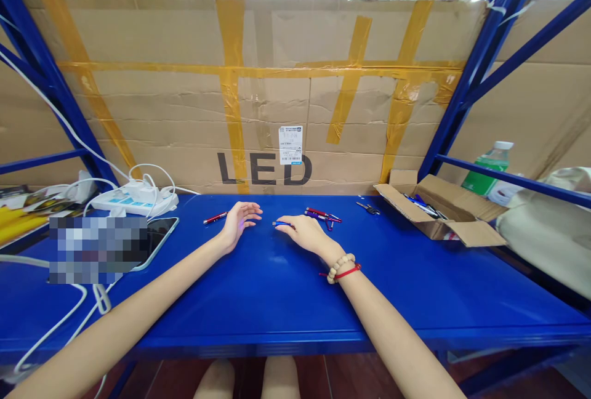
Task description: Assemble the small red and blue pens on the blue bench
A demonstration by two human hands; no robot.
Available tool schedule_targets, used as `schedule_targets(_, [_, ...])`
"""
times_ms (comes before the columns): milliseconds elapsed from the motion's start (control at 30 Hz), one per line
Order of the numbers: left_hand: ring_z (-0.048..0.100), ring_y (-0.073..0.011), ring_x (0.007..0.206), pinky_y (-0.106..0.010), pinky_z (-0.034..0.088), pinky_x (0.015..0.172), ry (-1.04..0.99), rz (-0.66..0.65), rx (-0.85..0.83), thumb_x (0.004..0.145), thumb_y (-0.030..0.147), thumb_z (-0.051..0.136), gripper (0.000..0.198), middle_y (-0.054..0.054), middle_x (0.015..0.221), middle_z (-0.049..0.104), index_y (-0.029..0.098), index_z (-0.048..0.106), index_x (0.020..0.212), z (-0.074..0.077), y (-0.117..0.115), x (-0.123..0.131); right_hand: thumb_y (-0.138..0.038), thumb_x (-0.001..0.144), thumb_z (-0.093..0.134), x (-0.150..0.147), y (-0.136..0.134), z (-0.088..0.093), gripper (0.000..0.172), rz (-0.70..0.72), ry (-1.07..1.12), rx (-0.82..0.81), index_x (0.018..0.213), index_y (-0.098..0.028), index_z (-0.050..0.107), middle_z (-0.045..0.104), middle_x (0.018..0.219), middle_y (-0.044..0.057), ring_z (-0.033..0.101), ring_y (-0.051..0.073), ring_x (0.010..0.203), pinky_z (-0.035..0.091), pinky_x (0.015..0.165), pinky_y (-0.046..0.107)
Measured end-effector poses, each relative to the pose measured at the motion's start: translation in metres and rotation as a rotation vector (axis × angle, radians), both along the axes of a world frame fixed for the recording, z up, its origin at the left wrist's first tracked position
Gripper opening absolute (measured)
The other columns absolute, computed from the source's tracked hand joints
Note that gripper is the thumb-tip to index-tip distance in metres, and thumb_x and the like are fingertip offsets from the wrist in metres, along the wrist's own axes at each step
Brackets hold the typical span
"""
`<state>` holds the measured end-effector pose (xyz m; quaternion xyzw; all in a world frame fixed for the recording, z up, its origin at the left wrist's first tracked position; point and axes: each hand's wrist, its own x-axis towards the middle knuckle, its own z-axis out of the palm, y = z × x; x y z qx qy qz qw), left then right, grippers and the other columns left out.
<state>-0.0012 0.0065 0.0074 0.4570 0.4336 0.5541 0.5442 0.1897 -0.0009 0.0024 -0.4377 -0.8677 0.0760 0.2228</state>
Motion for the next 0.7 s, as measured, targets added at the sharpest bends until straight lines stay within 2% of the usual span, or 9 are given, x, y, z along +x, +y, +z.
schedule_targets(100, [0.055,-0.0153,0.070,-0.024,0.036,0.061,-0.011,0.011,0.001,0.064,0.039,0.045,0.029,-0.005,0.078,0.062,0.016,0.058,0.073,-0.0011,0.0009,0.0002,-0.043,0.089,0.039,0.0002,-0.0003,0.0005,0.033,0.001,0.002,-0.006,0.107,-0.027,0.062,0.064,0.112,0.000,0.059,0.020,0.101,0.044,0.087,0.031])
schedule_targets(267, [0.055,-0.0148,0.069,-0.024,0.036,0.060,-0.013,0.016,0.003,0.064,0.039,0.045,0.030,-0.005,0.079,0.062,0.015,0.058,0.074,-0.0021,0.0024,0.0007,-0.050,0.088,0.038,0.0005,-0.0026,0.0017,0.036,0.023,0.006,-0.053,0.100,-0.027,0.064,0.069,0.096,0.000,0.063,0.017,0.084,0.046,0.074,0.027])
schedule_targets(367, [0.055,-0.0146,0.068,-0.024,0.036,0.060,-0.010,0.022,-0.006,0.064,0.039,0.044,0.029,-0.005,0.078,0.062,0.015,0.058,0.074,-0.0013,0.0025,0.0011,-0.051,0.087,0.040,0.0006,-0.0024,0.0011,0.035,0.037,0.008,-0.052,0.095,-0.028,0.066,0.069,0.096,-0.001,0.062,0.017,0.086,0.045,0.074,0.026])
schedule_targets(700, [0.055,-0.0147,0.069,-0.024,0.036,0.060,-0.002,0.021,0.000,0.065,0.040,0.043,0.031,-0.006,0.079,0.062,0.015,0.059,0.074,0.0001,0.0006,0.0016,-0.049,0.086,0.042,0.0014,0.0000,-0.0006,0.033,0.058,0.024,-0.064,0.098,-0.029,0.066,0.068,0.102,-0.002,0.062,0.018,0.092,0.045,0.080,0.027])
